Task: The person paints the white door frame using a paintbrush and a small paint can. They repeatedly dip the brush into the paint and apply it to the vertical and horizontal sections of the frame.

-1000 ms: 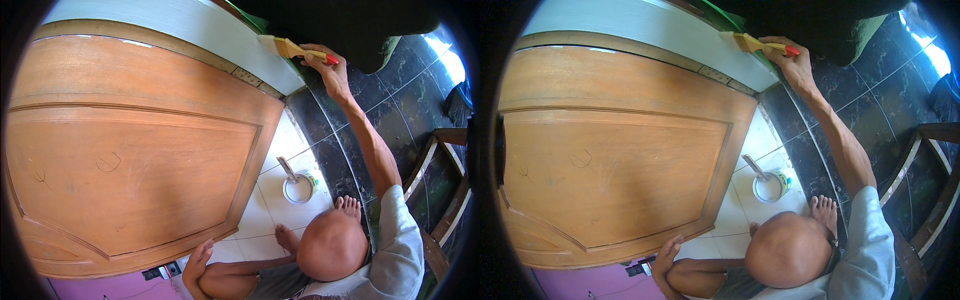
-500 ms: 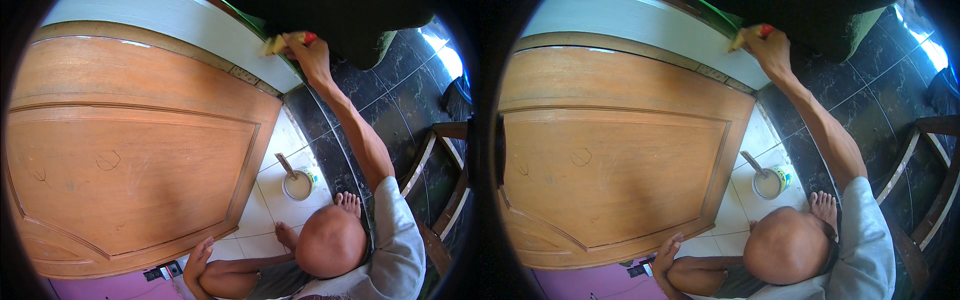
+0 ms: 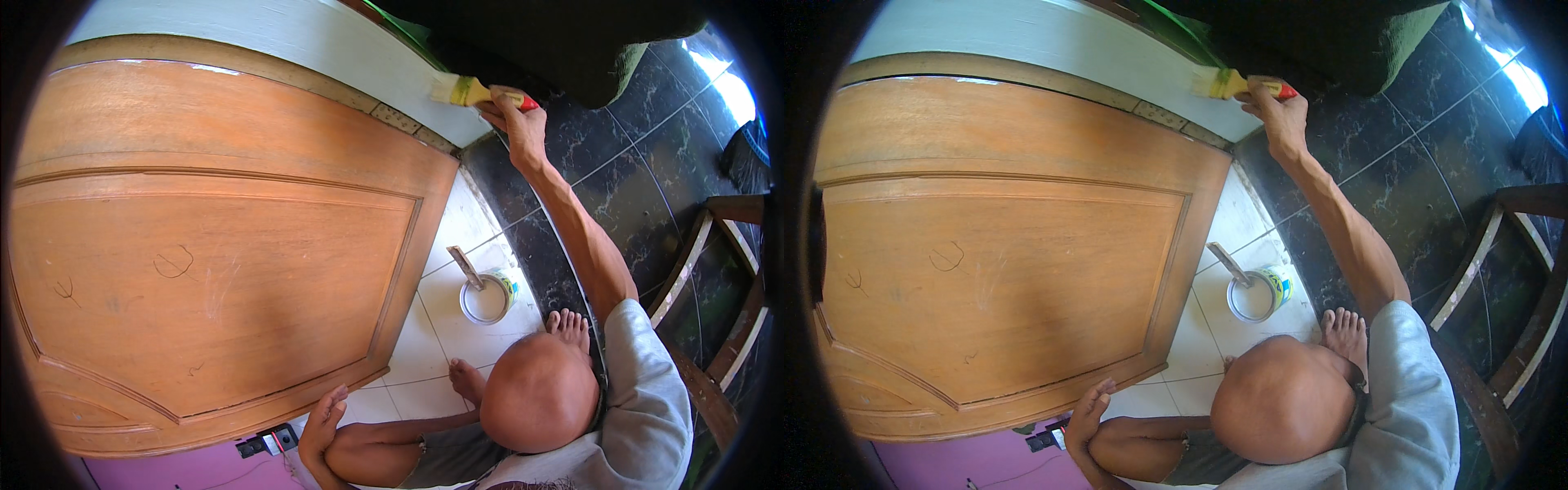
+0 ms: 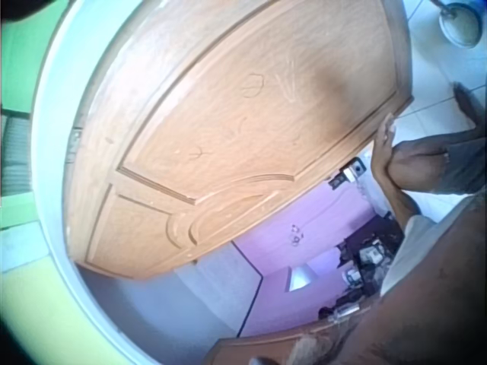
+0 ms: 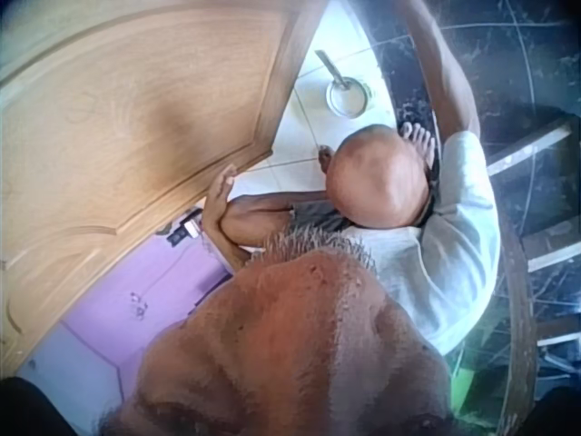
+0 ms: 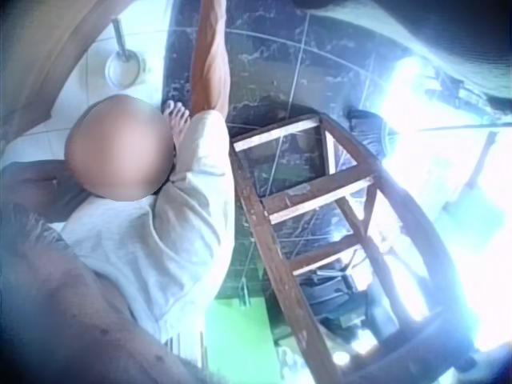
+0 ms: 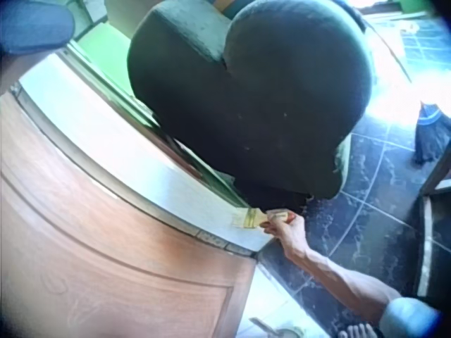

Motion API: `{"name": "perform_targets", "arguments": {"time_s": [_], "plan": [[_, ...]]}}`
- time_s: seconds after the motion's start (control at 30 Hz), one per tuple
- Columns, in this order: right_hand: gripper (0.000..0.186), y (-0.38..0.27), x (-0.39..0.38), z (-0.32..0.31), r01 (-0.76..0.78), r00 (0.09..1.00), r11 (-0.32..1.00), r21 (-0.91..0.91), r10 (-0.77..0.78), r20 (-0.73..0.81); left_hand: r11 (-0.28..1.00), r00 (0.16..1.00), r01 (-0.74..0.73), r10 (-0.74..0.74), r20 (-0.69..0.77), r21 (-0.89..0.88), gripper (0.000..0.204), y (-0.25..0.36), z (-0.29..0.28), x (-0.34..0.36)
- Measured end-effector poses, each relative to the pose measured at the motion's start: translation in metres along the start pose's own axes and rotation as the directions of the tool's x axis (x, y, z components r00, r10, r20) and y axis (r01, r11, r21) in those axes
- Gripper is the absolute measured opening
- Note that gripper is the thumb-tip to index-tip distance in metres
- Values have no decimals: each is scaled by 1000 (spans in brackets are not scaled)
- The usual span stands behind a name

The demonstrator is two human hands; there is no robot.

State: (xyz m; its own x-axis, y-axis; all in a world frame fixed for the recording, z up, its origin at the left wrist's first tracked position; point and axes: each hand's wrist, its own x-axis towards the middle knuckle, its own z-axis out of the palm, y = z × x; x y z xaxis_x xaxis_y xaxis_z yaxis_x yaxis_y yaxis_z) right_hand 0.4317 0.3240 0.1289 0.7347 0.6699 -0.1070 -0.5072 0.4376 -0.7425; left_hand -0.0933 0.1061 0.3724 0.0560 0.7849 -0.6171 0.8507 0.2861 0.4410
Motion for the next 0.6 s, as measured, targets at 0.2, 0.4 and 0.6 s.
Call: {"name": "perform_targets", "arguments": {"time_s": [0.2, 0.4, 0.6], "plan": [[27, -6, -6, -3, 279, 960, 886, -370, -263, 93, 1000, 1000, 15, -15, -5, 11, 47, 2, 1, -3], [28, -42, -8, 18, 537, 834, 789, -299, -443, 330, 998, 999, 42, -42, -4, 40, 48, 5, 1, -3], [25, -28, -1, -9, 410, 905, 775, -481, -279, 322, 999, 999, 34, -34, -12, 22, 48, 6, 1, -2]]}}
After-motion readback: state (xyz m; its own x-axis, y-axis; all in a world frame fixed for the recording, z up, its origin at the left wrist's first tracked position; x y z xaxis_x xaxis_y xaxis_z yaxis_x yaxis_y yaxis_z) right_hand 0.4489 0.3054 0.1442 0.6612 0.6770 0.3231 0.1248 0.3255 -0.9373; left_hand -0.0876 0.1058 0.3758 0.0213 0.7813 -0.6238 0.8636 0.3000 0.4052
